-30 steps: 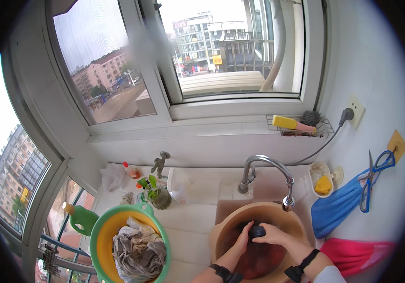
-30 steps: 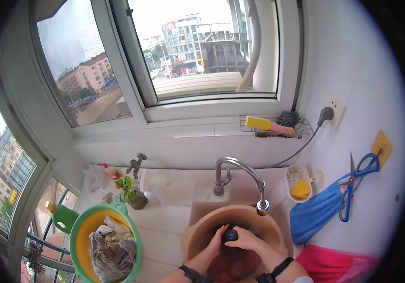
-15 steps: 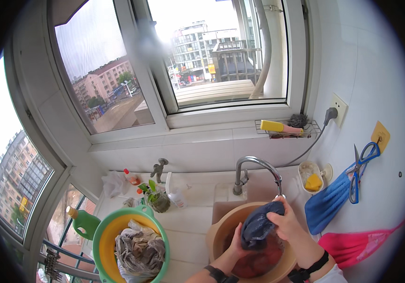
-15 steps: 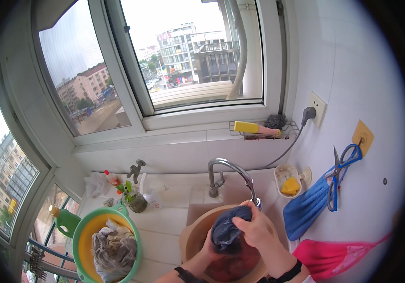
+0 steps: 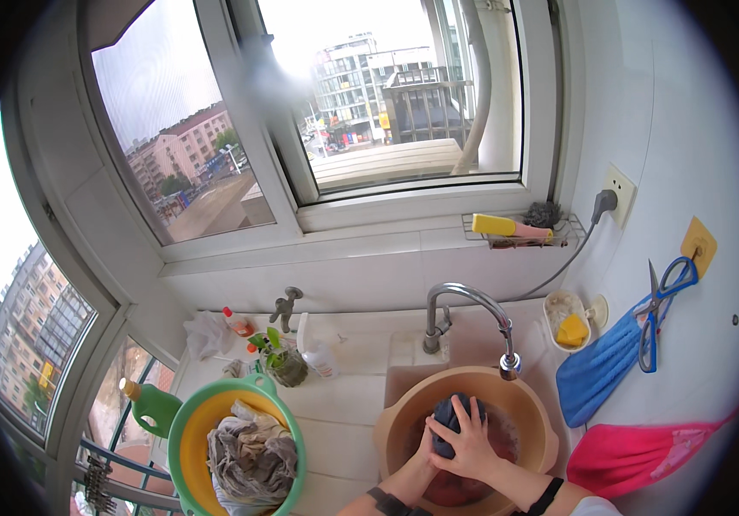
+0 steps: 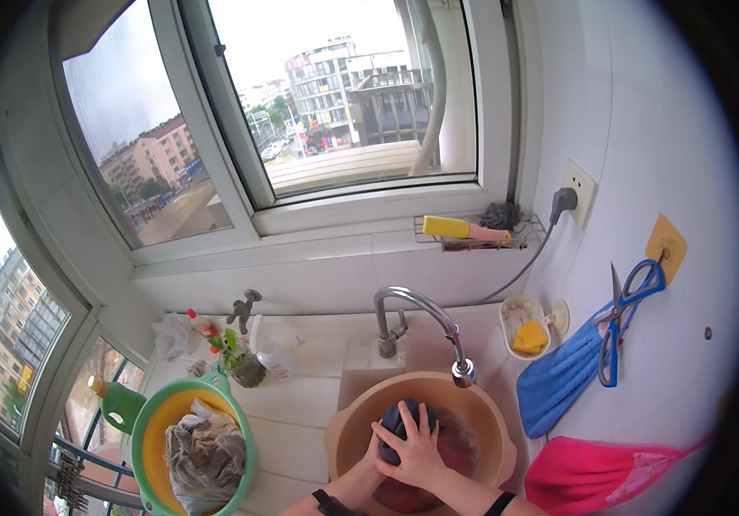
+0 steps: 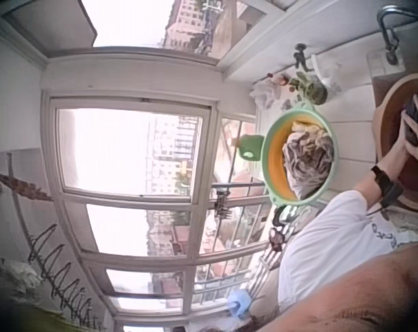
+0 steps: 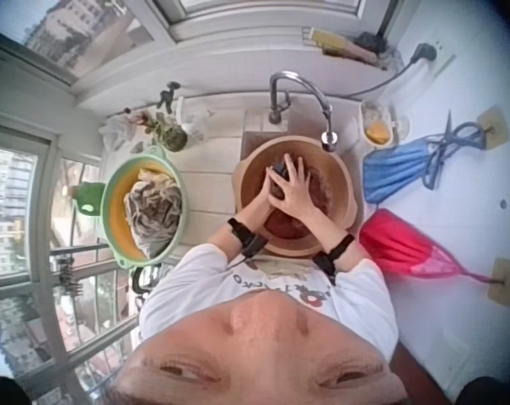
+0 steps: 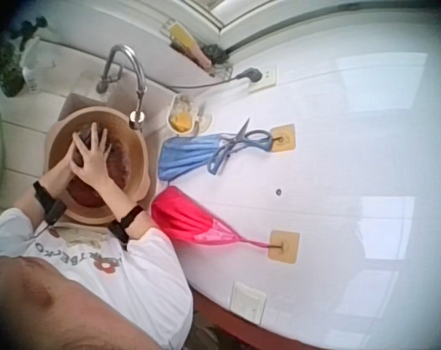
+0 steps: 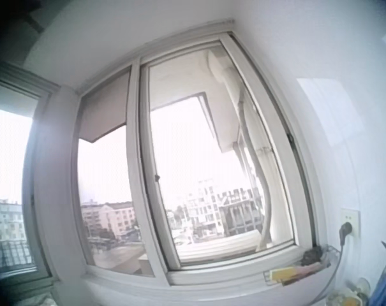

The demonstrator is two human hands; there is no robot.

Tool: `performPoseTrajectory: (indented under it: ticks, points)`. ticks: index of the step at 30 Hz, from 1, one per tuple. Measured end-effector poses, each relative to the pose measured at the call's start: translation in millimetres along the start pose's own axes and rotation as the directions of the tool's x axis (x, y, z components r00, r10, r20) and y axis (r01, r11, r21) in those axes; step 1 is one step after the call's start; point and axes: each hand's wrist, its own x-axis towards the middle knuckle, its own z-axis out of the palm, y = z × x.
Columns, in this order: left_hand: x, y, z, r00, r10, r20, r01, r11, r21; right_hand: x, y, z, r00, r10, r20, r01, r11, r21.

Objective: The person washes several pieces of clothing by hand in a basin of soapy water, scrubbing, wringing out, and transferring each item to a separate basket.

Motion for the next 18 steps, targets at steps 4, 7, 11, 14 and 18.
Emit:
performPoseTrajectory:
  ticks: [4, 7, 11, 14, 18]
  points:
    - [-2.2, 0.2, 0.3, 1.0, 0.0, -0.022, 0.0, 1.0, 0.018, 10.8, 2.5, -1.2, 0.995, 0.063, -0.075, -0.049, 0.984, 0.174]
    - [-2.6, 0.1, -0.1, 1.0, 0.007, -0.029, -0.006, 1.0, 0.03, 15.6, 12.9, 13.2, 0.977, 0.083, -0.196, -0.04, 0.977, 0.211]
    - [-2.2, -1.7, -3.1, 0.998, -0.031, -0.047, 0.033, 0.998, 0.049, 16.8, 22.1, 27.0, 0.931, 0.226, -0.287, -0.131, 0.941, 0.313]
    - [-8.2, -1.5, 8.2, 0.99, -0.036, -0.136, 0.053, 0.991, 0.121, 22.3, 31.9, 33.0, 0.913, 0.278, -0.298, -0.135, 0.896, 0.422]
    - [6.0, -4.0, -18.6, 0.981, -0.029, -0.191, 0.083, 0.956, 0.282, 26.0, 65.0, 60.1, 0.825, 0.539, -0.169, -0.284, 0.655, 0.701]
